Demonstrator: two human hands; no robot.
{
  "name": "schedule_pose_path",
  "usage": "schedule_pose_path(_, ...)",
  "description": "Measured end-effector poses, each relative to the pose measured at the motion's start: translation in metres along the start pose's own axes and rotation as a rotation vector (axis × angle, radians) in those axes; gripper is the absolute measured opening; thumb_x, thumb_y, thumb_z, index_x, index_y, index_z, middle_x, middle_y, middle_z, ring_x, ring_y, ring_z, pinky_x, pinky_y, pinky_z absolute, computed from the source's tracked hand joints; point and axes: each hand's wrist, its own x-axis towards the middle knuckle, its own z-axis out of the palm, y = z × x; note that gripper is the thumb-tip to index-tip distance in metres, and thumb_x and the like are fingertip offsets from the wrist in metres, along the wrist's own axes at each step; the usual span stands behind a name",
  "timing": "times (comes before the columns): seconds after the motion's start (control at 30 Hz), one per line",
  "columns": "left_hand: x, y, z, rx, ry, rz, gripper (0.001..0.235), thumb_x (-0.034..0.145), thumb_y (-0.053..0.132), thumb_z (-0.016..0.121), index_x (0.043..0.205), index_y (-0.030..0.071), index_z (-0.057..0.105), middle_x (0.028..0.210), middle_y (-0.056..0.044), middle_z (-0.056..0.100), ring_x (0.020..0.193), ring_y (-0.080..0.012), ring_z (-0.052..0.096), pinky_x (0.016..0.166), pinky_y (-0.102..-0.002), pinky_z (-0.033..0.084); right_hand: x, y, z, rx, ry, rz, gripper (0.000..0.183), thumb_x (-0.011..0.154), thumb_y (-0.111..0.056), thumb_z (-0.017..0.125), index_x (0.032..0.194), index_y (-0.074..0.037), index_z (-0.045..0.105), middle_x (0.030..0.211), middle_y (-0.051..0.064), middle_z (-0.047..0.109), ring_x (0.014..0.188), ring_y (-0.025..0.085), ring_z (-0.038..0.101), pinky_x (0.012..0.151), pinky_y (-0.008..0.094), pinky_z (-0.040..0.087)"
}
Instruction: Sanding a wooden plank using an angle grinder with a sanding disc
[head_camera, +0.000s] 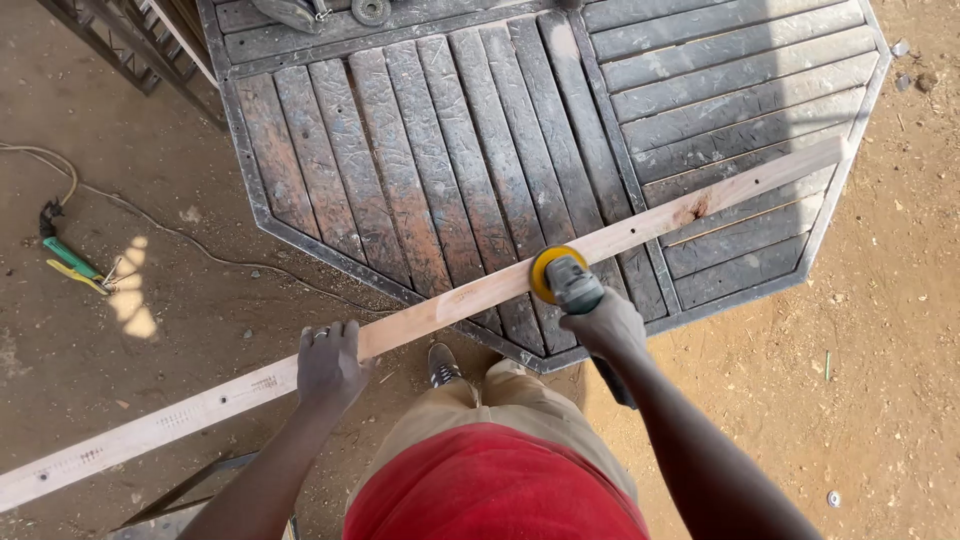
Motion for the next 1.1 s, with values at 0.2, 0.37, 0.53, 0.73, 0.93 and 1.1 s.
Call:
schedule_pose_path(0.2,-0.002,0.001,0.005,0.006,0.054,0.035,0.057,0.086,0.049,0.070,0.126,0.012,0.055,0.118,-0.012,0.068,0.119,-0.0315,0.068,0.116,-0.050,0.040,-0.042,-0.038,0.065,-0.187,-0.283,-0.253,0.075,0.064,-0.057,0.082,0.117,-0.008,0.062,0.118,0.022,0.071,0.118,0.042,0.067,0.100,0.052,0.054)
schedule_pose_path(0.37,-0.003,-0.002,0.001,0.071,0.085,0.065,0.055,0.085,0.051,0.071,0.123,0.013,0.056,0.111,-0.010,0.070,0.113,-0.0283,0.071,0.113,-0.047,0.043,-0.008,0.000,0.003,-0.077,-0.091,-0.072,0.069,0.069,-0.051,0.080,0.121,-0.009,0.064,0.121,0.023,0.072,0.121,0.042,0.065,0.102,0.053,0.052)
schedule_pose_path(0.53,0.005,-0.005,0.024,0.064,0.142,0.063,0.057,0.082,0.054,0.068,0.120,0.014,0.056,0.108,-0.011,0.070,0.110,-0.0301,0.072,0.113,-0.048,0.043,0.059,0.077,-0.027,0.127,0.153,0.098,0.060,0.064,-0.044,0.079,0.110,-0.006,0.071,0.102,0.027,0.073,0.108,0.046,0.069,0.091,0.051,0.052)
schedule_pose_path(0.73,0.001,-0.003,0.006,0.075,0.117,0.074,0.056,0.082,0.052,0.068,0.121,0.014,0.056,0.110,-0.011,0.071,0.110,-0.0303,0.073,0.114,-0.048,0.043,0.036,0.033,0.010,0.030,0.060,0.032,0.062,0.062,-0.044,0.078,0.115,-0.013,0.072,0.109,0.021,0.075,0.114,0.040,0.069,0.094,0.050,0.054)
schedule_pose_path(0.93,0.000,0.000,-0.008,0.087,0.057,0.079,0.054,0.082,0.054,0.068,0.119,0.016,0.056,0.109,-0.009,0.071,0.110,-0.0287,0.073,0.116,-0.048,0.043,-0.038,-0.026,0.046,-0.209,-0.218,-0.275,0.066,0.065,-0.051,0.078,0.114,-0.011,0.062,0.112,0.020,0.073,0.114,0.041,0.069,0.098,0.050,0.055)
schedule_pose_path(1.1,-0.001,0.002,-0.010,0.086,0.026,0.027,0.054,0.086,0.052,0.068,0.124,0.015,0.055,0.111,-0.007,0.071,0.110,-0.0264,0.074,0.117,-0.047,0.043,-0.004,0.007,0.006,-0.022,-0.082,-0.078,0.069,0.066,-0.049,0.079,0.125,-0.016,0.064,0.116,0.022,0.074,0.120,0.041,0.067,0.101,0.053,0.052)
